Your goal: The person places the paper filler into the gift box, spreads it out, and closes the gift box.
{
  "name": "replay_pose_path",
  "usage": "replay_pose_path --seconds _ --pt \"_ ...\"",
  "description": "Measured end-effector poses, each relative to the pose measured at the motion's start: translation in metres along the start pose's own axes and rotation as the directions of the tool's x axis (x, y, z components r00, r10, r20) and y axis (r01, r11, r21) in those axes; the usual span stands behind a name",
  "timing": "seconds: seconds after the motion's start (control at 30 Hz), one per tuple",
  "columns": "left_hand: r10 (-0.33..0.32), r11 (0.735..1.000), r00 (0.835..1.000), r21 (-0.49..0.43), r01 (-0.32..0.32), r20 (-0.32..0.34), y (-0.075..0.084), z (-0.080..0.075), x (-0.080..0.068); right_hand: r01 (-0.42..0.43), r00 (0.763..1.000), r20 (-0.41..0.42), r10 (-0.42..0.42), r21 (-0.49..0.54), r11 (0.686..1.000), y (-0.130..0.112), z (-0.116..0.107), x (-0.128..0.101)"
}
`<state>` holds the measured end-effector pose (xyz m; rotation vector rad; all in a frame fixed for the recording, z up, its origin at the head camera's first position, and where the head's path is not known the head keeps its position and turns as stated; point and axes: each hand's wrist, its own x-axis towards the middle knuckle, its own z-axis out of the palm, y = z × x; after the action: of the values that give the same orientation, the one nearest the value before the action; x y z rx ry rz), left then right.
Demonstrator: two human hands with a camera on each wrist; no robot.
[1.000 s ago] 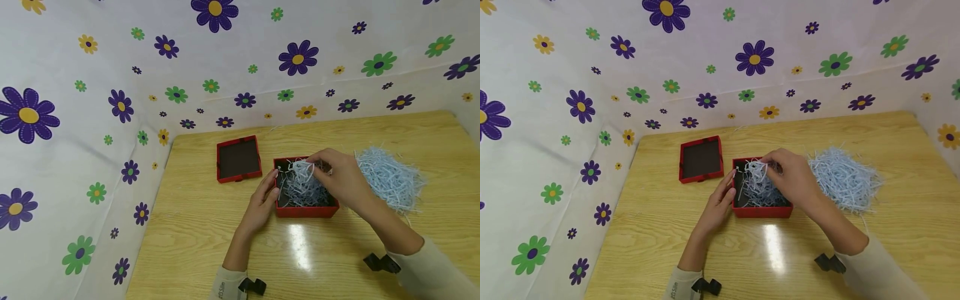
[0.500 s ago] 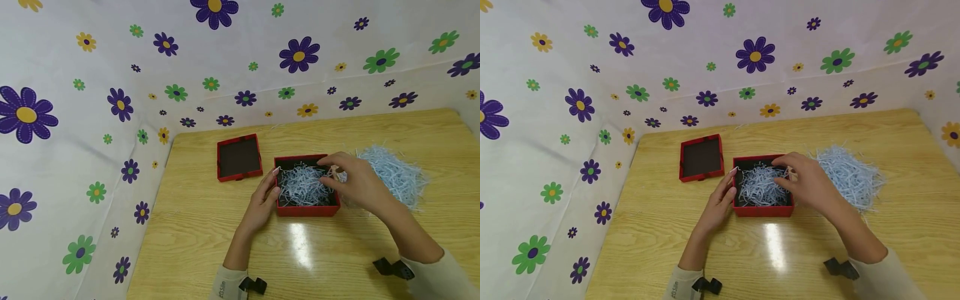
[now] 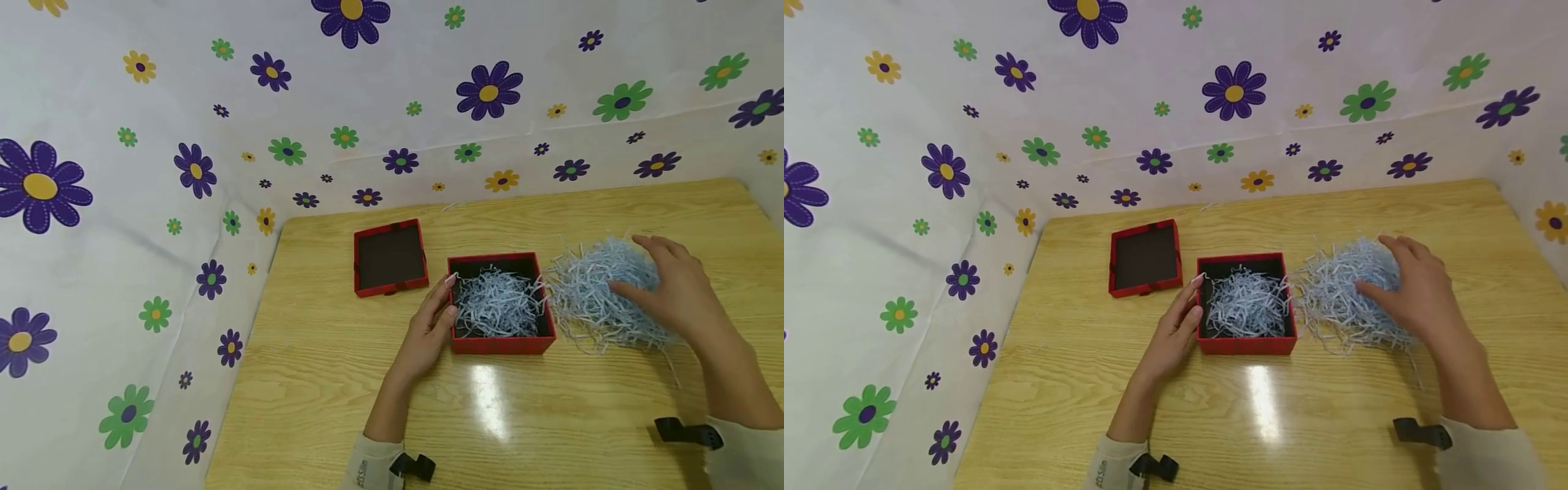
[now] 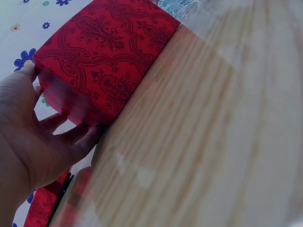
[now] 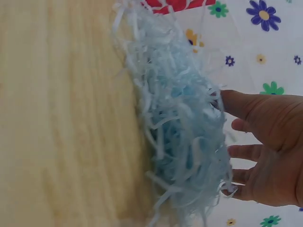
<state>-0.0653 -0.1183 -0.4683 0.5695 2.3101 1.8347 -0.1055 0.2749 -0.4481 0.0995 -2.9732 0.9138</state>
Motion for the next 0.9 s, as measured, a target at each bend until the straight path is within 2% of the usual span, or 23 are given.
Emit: replay_pose_path --seconds 0.17,0.27,0.4,0.53,0.77,0.9 --pt "-0.011 1.0 1.0 0.006 0.011 -0.002 0.001 -0.001 -0.001 0.016 0.999 0.036 -0.017 0.033 0.999 0.018 0.007 -0.002" --pt "-0.014 1.0 1.0 0.006 0.014 -0.008 0.002 -0.001 0.0 0.021 0.999 0.029 -0.022 0.023 0.999 0.022 0.011 -0.003" --pt "-0.026 1.0 1.0 0.007 0.026 0.012 0.004 -0.001 0.0 -0.002 0.998 -0.066 0.003 0.006 1.0 0.023 0.011 -0.007" --pt "-0.029 1.0 0.999 0.004 0.029 0.013 0.004 0.0 0.0 -0.04 0.983 -0.179 0.042 0.017 0.999 0.017 0.004 -0.008" --pt "-0.03 1.0 1.0 0.009 0.03 0.007 0.004 0.0 -0.001 -0.166 0.955 -0.242 0.173 0.05 0.985 -0.003 -0.018 -0.01" --pt "-0.027 1.0 1.0 0.005 0.027 0.014 0.004 -0.001 -0.002 -0.161 0.937 -0.304 0.171 0.057 0.985 -0.014 -0.03 -0.009"
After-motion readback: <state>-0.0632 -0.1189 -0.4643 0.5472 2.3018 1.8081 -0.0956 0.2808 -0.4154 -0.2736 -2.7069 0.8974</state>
